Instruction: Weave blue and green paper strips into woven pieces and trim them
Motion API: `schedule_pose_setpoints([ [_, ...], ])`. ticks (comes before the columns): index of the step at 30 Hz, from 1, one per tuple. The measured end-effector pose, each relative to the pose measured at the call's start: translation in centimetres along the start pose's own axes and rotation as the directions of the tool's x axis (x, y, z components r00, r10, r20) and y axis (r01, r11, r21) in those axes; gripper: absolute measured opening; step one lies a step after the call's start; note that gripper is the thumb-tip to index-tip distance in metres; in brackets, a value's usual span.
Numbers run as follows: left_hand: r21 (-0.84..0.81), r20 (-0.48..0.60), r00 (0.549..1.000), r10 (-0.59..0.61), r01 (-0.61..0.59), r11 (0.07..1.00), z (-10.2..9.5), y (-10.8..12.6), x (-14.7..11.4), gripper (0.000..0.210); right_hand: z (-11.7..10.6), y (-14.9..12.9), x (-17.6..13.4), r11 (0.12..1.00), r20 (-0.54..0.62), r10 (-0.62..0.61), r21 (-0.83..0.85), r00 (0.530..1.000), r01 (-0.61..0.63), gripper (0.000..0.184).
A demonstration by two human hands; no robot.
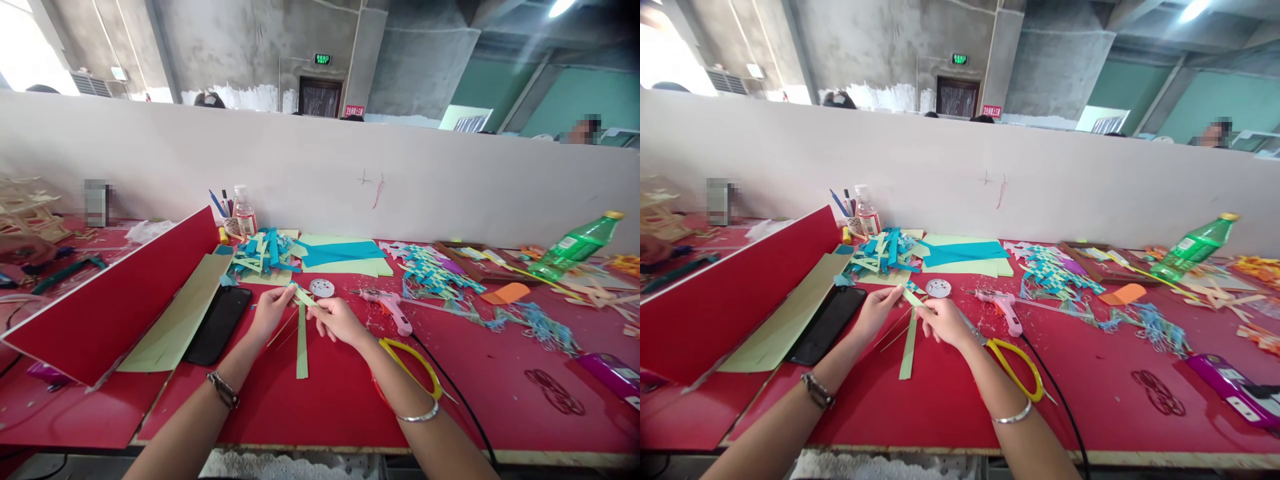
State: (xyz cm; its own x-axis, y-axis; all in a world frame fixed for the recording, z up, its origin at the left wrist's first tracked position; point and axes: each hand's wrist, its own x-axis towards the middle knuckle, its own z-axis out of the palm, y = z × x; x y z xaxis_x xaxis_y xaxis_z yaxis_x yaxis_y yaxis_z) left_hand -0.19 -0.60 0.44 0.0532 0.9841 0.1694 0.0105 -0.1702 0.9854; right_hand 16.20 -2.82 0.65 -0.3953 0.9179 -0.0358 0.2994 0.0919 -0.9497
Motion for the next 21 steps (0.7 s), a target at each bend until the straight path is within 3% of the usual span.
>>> schedule_pose_setpoints([
  [9, -0.011, -0.026, 1.000, 0.013, -0.014, 1.000, -0.04, 0.19, -0.05, 0.037, 0.00, -0.40, -0.24, 1.000, -0.002, -0.014, 0.016, 1.000, 0.014, 0.035],
  [21, -0.024, -0.108, 0.992, 0.065, -0.068, 0.997, -0.25, 0.44, -0.01, 0.035, -0.07, -0.54, -0.21, 0.992, -0.039, -0.126, 0.009, 0.991, 0.127, 0.033],
])
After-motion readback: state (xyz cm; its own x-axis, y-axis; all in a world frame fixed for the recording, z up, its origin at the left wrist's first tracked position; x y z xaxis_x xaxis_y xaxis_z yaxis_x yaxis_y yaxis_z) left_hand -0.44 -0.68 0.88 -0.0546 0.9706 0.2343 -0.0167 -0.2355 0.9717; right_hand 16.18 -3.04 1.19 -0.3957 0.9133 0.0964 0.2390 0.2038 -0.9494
